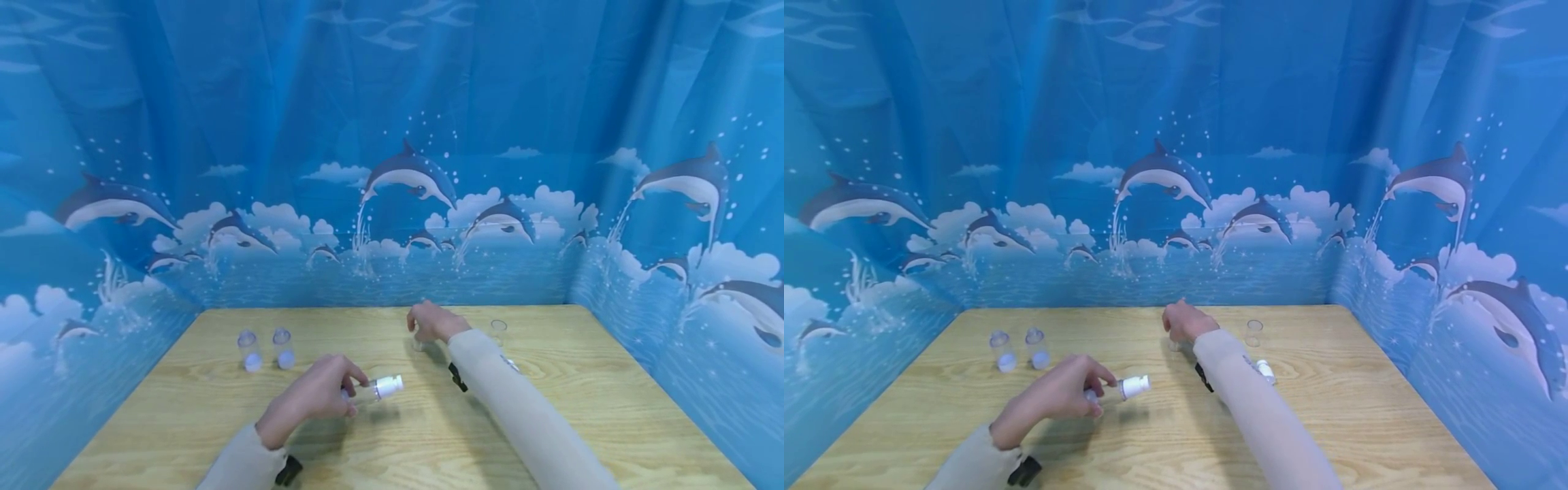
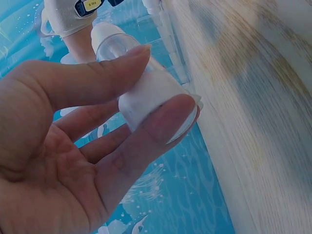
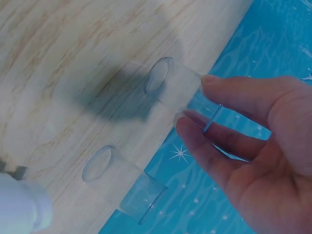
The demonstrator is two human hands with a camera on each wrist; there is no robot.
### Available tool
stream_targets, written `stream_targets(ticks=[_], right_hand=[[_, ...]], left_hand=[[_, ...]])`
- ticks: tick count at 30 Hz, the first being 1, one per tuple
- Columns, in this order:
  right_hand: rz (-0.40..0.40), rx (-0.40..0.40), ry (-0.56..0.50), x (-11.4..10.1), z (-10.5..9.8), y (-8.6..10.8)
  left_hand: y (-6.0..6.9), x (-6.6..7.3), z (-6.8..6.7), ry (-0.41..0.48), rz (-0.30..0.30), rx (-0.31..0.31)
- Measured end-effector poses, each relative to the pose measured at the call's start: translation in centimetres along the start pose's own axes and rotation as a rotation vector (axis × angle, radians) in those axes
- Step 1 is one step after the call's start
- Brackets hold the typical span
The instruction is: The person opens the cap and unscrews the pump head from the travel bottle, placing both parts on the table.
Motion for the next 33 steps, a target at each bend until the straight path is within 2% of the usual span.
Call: stream_targets(ticks=[11,33], right_hand=[[-0.007,0.03,-0.011,-0.3,0.38,-0.76],[0.021,-0.001,0.014,-0.37,0.35,-0.7]], left_hand=[[0.07,0.1,-0.01,-0.015,0.01,0.007],[0.1,0.01,-0.07,-0.007,-0.002,0.012]])
Point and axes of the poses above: each hand's wrist, its own y-axis away from the middle knuckle, its own z-axis out of the palm, x = y × z, the point moved 4 cm from there along -y, towards the middle knuckle, and after that the axes turned 15 degrees about -x, right-handed, at the moved point
